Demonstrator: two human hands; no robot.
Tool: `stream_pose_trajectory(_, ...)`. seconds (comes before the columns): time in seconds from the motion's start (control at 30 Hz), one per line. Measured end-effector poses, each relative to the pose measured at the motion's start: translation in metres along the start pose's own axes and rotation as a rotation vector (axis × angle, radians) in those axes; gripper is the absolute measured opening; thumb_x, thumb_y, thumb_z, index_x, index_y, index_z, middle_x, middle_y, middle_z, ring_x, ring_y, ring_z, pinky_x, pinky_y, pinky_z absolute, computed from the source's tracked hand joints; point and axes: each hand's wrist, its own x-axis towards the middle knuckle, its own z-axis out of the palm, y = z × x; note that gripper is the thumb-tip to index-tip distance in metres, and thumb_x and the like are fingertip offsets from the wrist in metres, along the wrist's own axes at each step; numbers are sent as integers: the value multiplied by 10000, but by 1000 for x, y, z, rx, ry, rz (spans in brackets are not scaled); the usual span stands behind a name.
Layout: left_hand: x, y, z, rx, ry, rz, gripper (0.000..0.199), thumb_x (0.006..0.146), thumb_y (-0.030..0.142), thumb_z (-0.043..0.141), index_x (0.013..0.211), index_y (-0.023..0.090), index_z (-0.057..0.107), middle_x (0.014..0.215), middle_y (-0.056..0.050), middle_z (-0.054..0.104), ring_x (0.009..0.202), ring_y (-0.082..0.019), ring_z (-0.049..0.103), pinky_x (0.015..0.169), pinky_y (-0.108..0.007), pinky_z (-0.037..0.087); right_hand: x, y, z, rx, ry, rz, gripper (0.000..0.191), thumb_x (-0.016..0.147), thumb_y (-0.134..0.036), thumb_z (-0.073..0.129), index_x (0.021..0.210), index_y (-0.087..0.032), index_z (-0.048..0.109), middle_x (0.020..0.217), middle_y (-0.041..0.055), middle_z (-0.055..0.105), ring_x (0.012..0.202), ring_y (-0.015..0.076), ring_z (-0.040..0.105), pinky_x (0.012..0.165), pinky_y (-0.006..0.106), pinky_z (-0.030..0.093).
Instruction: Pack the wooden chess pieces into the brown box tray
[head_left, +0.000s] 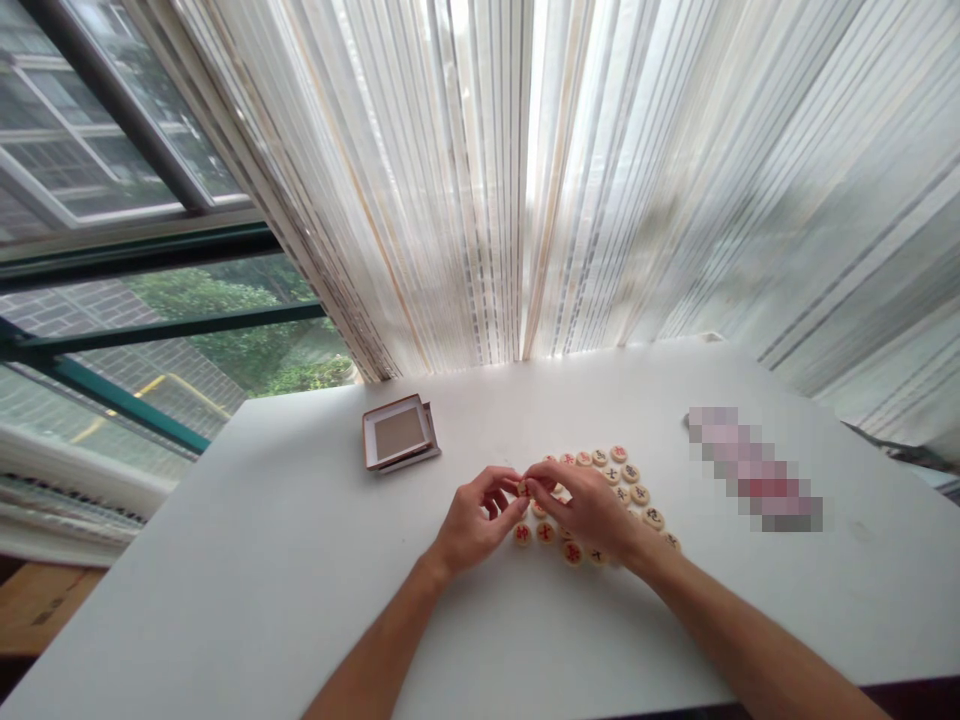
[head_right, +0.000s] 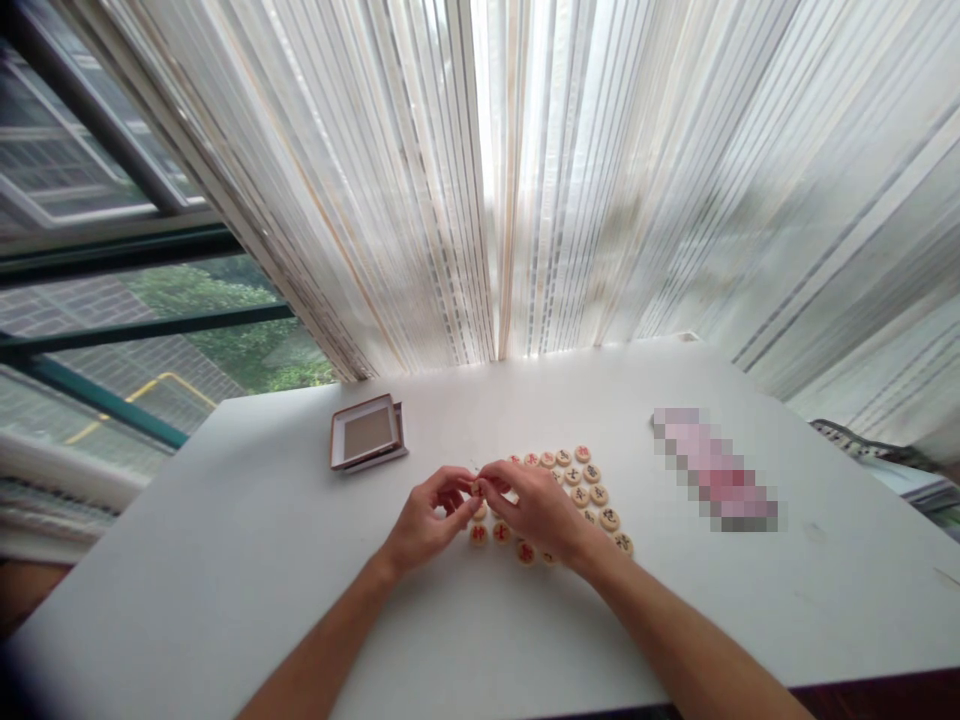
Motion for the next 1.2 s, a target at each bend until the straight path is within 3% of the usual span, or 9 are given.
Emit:
stream_pose_trajectory(0.13,1,0,-1,-45,-2,-11,289,914,382,661,1120,186,610,946,-60,710,634,-101,619,546,-206,496,-1,2,1,13,-12,-29,173,928,-143,563,1061,-219,643,887,25,741,738,158,674,729,288,513)
stream_pose_trajectory(0.3,2,0,-3,-70,22,-9,286,925,403,641,1101,180,613,951,-59,704,615,-99,627,535,-211,499,-3,1,3,50,-39,-40,238,910,-153,592,1134,-232,609,964,32,736,814,172,684,882,358,519)
stream_pose_trajectory(0.7,3,-1,-3,-54,46,-41,301,905,450,656,986,163,613,791,-15,679,592,-98,603,555,-208,472,-6,3,12,86,-68,-33,164,933,-200,617,1096,-216,619,898,41,703,783,163,678,732,289,544)
stream_pose_trajectory(0.87,2,-2,-2,-52,41,-38,330,862,456,709,974,162,609,795,-12,666,605,-99,592,552,-204,454,-5,0,11,86,-65,-62,179,923,-167,622,1094,-219,621,911,40,703,796,155,677,742,269,531)
stream_pose_trajectory(1.2,2,0,-3,-87,11,-37,278,922,437,641,992,168,615,809,-30,699,596,-105,614,562,-215,499,-6,1,11,48,-72,-43,153,924,-204,630,1076,-221,613,875,31,697,779,161,676,726,275,528)
